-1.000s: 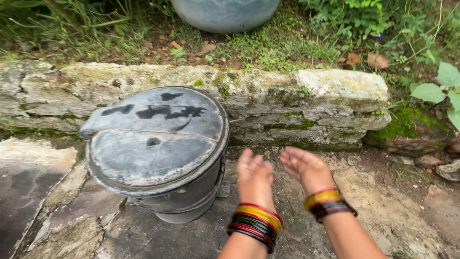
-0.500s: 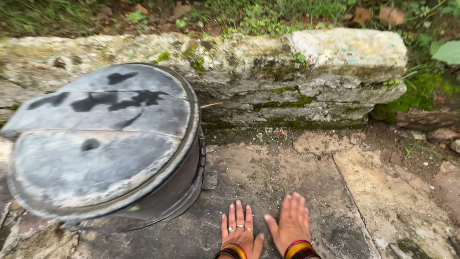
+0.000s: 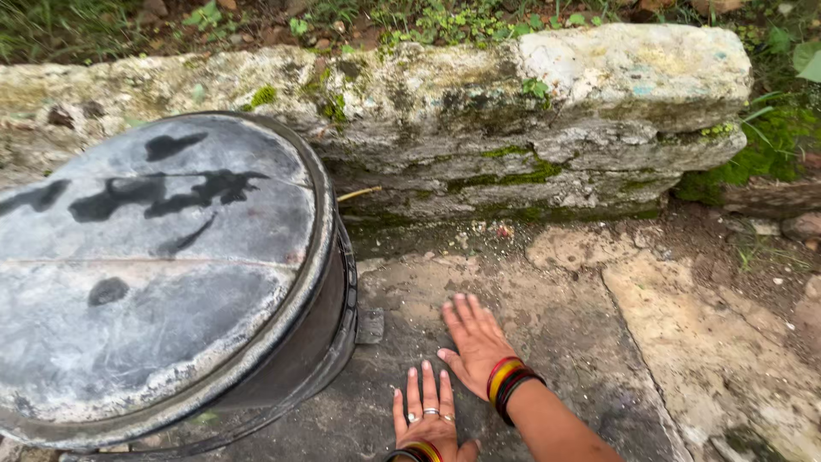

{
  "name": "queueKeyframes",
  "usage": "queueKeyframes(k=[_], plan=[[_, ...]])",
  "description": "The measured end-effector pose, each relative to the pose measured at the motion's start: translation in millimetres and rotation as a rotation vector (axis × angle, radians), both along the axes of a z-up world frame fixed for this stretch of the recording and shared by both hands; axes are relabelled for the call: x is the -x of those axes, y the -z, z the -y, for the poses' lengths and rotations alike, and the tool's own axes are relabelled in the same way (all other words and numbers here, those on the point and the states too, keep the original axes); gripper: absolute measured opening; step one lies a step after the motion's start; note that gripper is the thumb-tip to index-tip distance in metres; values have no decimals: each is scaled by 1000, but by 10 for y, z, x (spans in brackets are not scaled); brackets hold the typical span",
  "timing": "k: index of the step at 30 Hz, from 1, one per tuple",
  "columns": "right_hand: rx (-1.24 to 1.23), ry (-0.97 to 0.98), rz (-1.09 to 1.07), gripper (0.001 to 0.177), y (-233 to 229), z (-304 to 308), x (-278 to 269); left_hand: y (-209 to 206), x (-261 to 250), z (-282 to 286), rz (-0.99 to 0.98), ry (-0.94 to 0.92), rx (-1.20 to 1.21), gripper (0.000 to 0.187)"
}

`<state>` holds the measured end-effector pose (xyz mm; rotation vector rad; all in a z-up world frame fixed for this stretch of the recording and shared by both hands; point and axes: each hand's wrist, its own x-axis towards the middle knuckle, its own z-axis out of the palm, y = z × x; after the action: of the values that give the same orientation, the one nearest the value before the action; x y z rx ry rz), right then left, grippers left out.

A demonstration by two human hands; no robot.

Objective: The person gathers seeds and small organic debris from a stone surface by hand and places them into a bucket. The person then pulls a black plastic bag filled with organic waste out of the bucket and ties it closed.

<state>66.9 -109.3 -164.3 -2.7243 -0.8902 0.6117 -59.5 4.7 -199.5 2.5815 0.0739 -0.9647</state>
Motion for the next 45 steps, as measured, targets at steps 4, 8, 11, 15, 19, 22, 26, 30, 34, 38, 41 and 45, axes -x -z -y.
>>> queueKeyframes(k=[4, 8, 11, 15, 19, 22, 26, 30, 34, 38, 41, 45], plan=[[-146, -121, 141, 58, 161, 193, 144, -129, 0, 26, -16, 0, -10, 120], [-313, 53, 290, 39, 250, 561, 453, -297, -5, 17, -33, -1, -1, 119], [-244, 351, 437, 46, 302, 906, 572, -388, -25, -22, -81, 17, 17, 118], [127, 766, 565, 85, 523, 1087, 655, -457, 34, 48, 35, -9, 16, 107], [97, 589, 483, 86, 637, 946, 721, -287, -129, 259, 35, 22, 12, 97], [-286, 282, 344, 84, 519, 861, 695, -96, -222, 358, 180, 79, 33, 91], [-378, 189, 178, 82, 400, 827, 486, -148, -440, 260, 678, 295, -271, 83], [-229, 214, 267, 82, 425, 838, 258, -376, -660, -25, 300, -209, -89, 85], [-187, 69, 254, 84, 411, 749, 215, -350, -808, 41, 272, -58, -52, 84], [-350, 30, 80, 82, 350, 852, 323, -145, -562, 170, 437, 232, 131, 77], [-596, 229, -26, 78, 351, 1033, 468, 159, -248, 208, 474, 357, 195, 76], [-359, 511, 380, 53, 423, 1173, 489, 726, 171, 374, 926, 701, 207, 70]])
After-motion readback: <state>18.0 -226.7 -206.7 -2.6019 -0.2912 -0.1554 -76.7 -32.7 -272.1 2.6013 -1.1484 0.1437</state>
